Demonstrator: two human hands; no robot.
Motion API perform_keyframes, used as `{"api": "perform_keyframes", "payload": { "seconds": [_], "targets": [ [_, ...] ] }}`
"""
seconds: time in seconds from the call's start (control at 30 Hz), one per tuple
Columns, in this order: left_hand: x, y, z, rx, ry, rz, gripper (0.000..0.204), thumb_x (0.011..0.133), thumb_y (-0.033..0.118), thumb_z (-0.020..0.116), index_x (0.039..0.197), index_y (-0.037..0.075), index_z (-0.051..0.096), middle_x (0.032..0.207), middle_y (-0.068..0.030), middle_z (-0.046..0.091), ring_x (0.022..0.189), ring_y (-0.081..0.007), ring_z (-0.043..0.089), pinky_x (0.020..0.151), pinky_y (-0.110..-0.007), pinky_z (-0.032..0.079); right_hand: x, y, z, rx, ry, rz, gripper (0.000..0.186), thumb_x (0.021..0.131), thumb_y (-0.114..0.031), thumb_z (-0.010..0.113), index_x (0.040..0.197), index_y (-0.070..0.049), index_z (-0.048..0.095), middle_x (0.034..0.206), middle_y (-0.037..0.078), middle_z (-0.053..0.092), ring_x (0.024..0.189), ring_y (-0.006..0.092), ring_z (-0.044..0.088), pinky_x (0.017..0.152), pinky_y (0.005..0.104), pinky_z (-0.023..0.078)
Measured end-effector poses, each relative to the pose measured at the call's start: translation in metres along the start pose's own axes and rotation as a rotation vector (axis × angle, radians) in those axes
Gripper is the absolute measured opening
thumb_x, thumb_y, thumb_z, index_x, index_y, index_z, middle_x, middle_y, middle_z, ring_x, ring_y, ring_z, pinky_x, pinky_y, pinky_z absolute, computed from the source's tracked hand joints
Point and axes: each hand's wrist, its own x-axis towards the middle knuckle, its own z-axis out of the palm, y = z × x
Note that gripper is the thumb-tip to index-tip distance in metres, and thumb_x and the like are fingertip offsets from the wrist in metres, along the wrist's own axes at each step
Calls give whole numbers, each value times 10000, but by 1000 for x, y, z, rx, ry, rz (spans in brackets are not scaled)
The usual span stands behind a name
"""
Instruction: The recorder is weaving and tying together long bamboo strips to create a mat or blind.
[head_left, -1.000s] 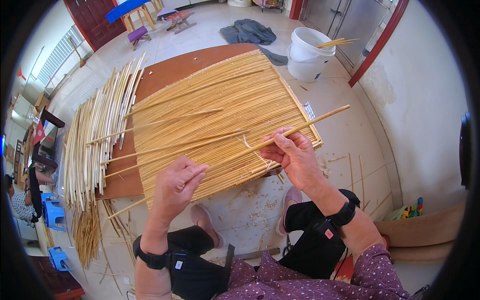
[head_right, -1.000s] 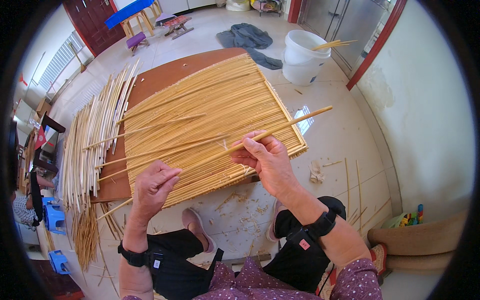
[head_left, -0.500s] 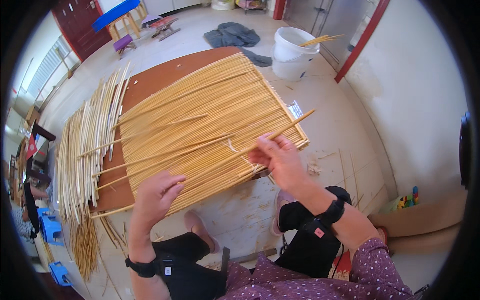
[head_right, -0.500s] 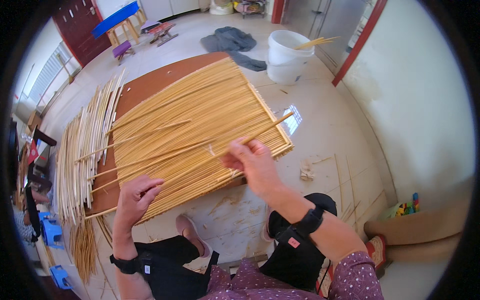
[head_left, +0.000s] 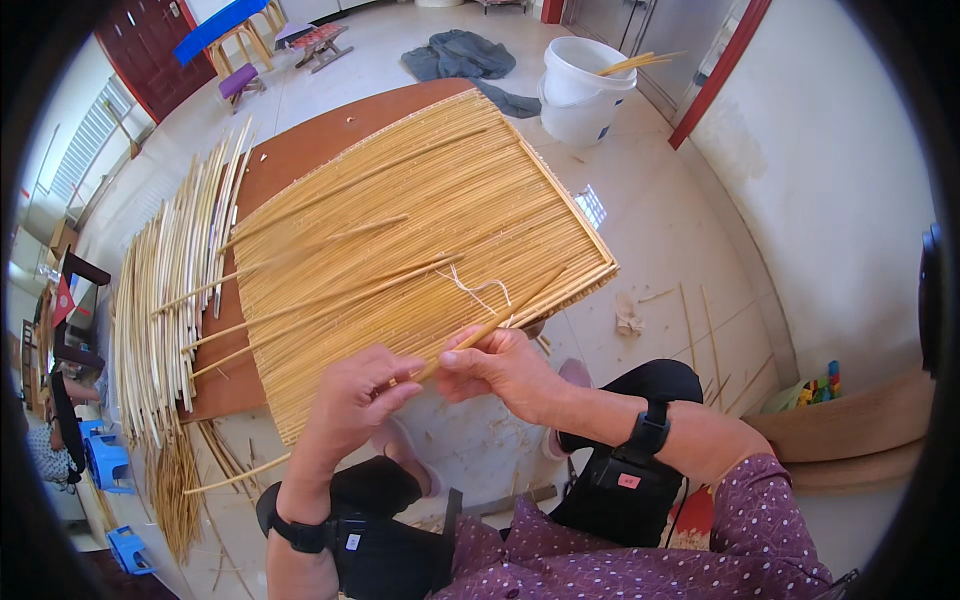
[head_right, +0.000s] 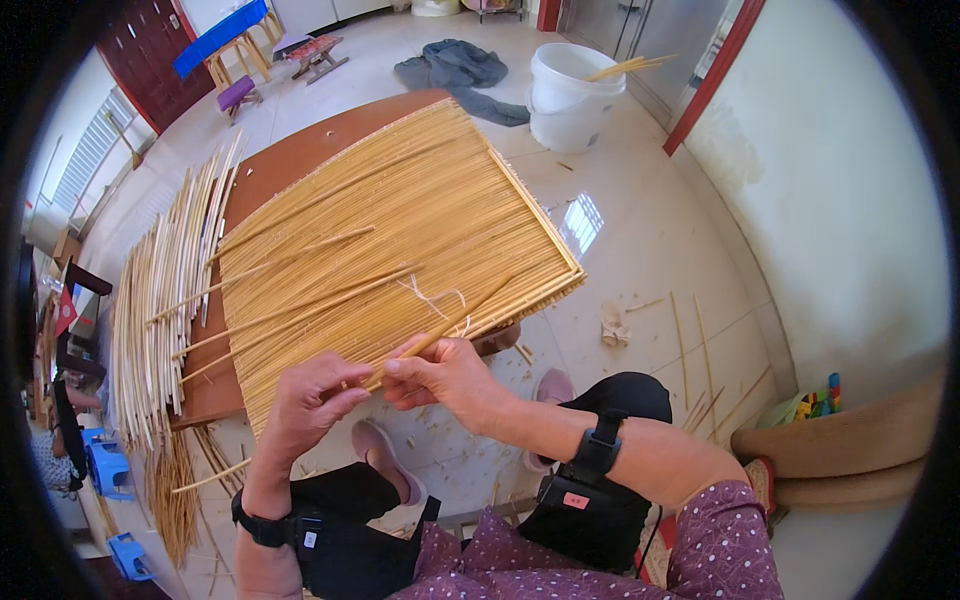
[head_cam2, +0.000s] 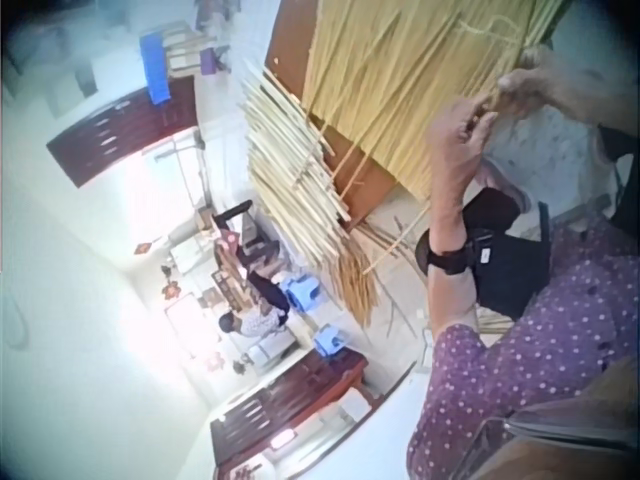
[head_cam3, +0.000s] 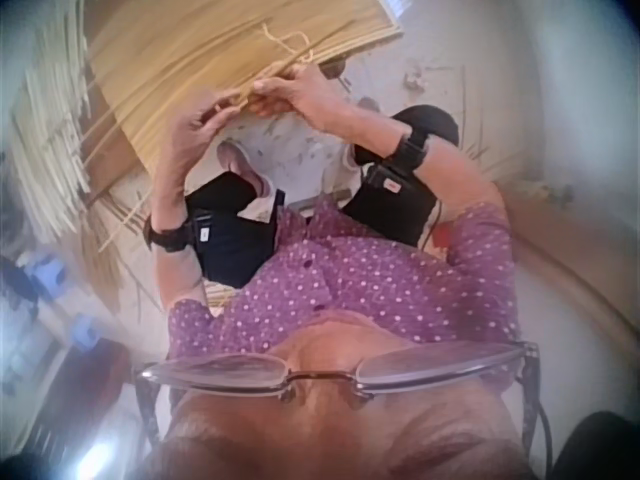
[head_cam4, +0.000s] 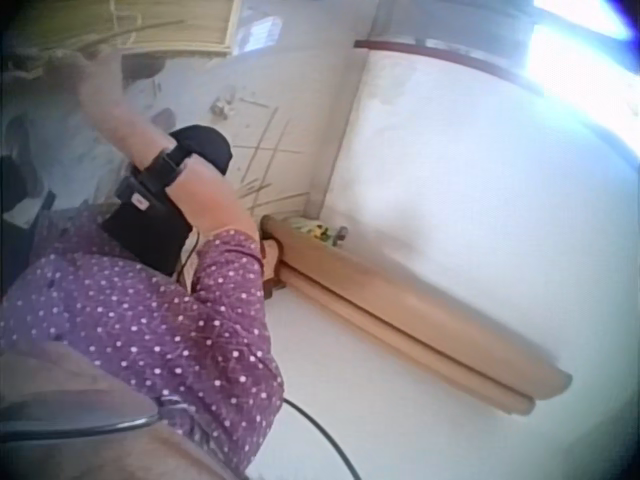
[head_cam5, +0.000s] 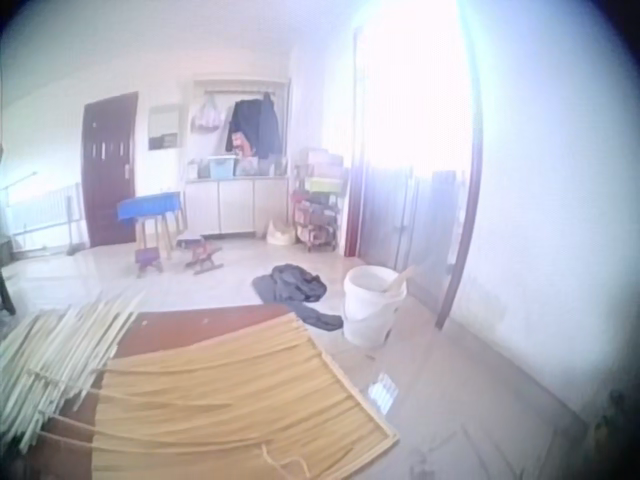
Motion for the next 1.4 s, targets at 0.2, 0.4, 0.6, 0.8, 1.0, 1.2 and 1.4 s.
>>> {"api": "perform_keyframes", "payload": {
  "seconds": [0.2, 0.4, 0.6, 0.8, 1.0, 1.2, 1.4],
  "targets": [
    [-17, -4, -37, -27, -46, -195, 161, 838, 26, 670, 995, 6, 693, 753, -58, 626, 614, -117, 590, 552, -251, 440, 0, -21, -6, 33, 133, -94, 154, 925, -185, 634, 937, -34, 602, 787, 62, 650, 689, 149, 658, 625, 300, 575],
    [-23, 1, -27, -75, -63, -230, 161, 851, 59, 670, 995, -10, 688, 739, -99, 624, 618, -170, 591, 570, -275, 448, -1, -39, -23, 41, 127, -195, 117, 967, -175, 572, 957, -61, 592, 783, 54, 635, 654, 134, 640, 601, 283, 565],
    [-28, 31, -36, 512, 258, -103, 138, 864, 124, 655, 969, 42, 690, 746, -112, 601, 646, -295, 583, 583, -343, 455, -2, -38, -3, 51, 23, -58, 221, 983, -253, 541, 1010, -39, 587, 831, 65, 647, 669, 138, 642, 608, 287, 561],
    [-41, 49, -47, 699, 129, -72, 141, 866, 121, 646, 985, 57, 686, 770, -100, 598, 673, -307, 590, 600, -369, 464, -13, -2, 18, -471, -397, 188, 289, 953, -292, 551, 1050, -24, 598, 867, 102, 663, 688, 157, 650, 627, 302, 542],
    [-62, 7, -22, 340, 90, -147, 176, 839, 67, 673, 1011, 50, 706, 764, -108, 585, 701, -253, 587, 620, -330, 455, -31, 15, 25, -1138, -731, 38, 253, 878, -230, 604, 984, -1, 621, 818, 124, 664, 678, 217, 649, 645, 338, 500],
    [-53, -7, -4, 357, 157, -143, 202, 824, 64, 693, 1025, 66, 717, 789, -92, 581, 693, -237, 577, 624, -317, 450, -32, 10, -1, -1161, -610, 57, 262, 877, -226, 597, 1014, -5, 627, 850, 146, 670, 713, 244, 651, 678, 360, 497],
    [-57, -23, -3, 328, 187, -180, 208, 815, 55, 706, 1022, 71, 722, 777, -75, 574, 682, -213, 572, 609, -314, 446, -38, 7, -3, -1274, -568, 76, 279, 887, -248, 590, 1032, -12, 625, 923, 195, 669, 893, 370, 634, 799, 428, 478]
  ]
}}
